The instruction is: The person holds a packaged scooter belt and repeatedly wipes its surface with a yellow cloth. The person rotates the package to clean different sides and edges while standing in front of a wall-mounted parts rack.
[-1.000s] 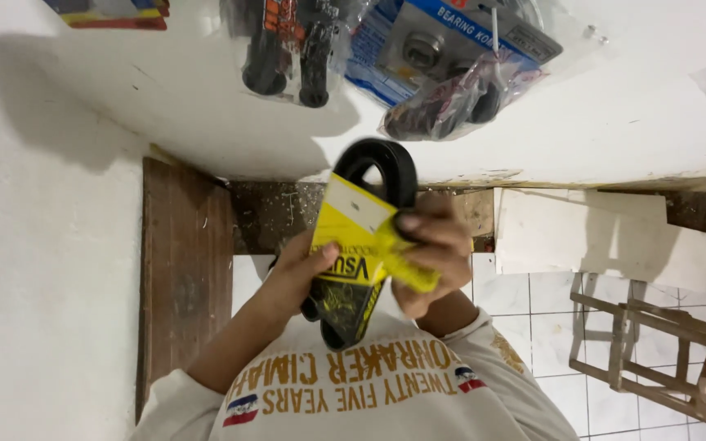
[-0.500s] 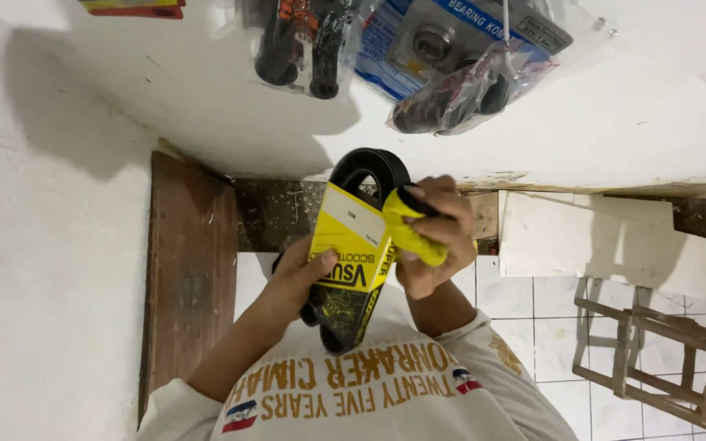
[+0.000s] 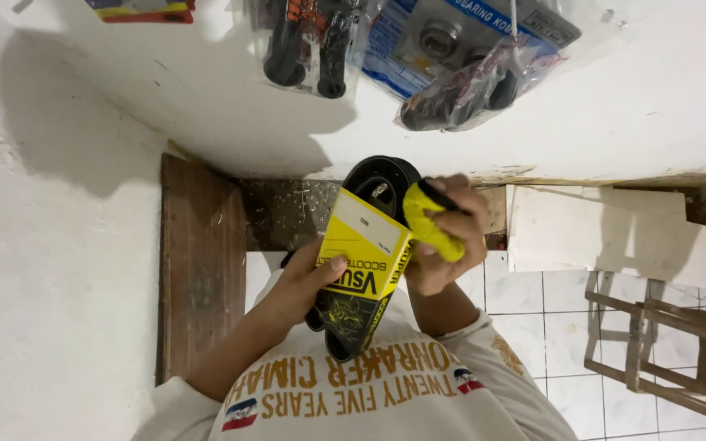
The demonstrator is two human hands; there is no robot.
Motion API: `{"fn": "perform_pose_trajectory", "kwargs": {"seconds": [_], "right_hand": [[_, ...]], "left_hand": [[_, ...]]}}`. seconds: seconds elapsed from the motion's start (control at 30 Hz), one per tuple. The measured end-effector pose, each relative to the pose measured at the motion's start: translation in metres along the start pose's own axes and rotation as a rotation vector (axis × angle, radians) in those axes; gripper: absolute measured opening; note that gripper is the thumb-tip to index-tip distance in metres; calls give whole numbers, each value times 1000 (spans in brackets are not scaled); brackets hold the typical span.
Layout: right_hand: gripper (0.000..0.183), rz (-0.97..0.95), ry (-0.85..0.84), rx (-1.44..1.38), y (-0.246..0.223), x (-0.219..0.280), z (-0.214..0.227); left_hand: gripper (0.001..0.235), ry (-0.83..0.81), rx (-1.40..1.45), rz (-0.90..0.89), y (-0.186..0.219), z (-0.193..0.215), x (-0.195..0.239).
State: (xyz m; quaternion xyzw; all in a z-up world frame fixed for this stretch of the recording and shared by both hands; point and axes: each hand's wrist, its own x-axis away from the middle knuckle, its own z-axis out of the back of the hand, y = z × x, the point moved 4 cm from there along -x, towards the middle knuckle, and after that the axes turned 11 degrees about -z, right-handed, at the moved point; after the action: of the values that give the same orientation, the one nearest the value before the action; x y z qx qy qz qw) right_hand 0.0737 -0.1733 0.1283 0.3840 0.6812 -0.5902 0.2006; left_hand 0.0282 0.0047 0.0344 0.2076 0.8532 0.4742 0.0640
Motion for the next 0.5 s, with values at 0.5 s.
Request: {"fn": "perform_pose_trajectory", "kwargs": {"seconds": [0.5], "right_hand": [[16,35,-149,156,5,-4,8]], "left_hand": [[51,104,160,54,-26,10,-15]]}}
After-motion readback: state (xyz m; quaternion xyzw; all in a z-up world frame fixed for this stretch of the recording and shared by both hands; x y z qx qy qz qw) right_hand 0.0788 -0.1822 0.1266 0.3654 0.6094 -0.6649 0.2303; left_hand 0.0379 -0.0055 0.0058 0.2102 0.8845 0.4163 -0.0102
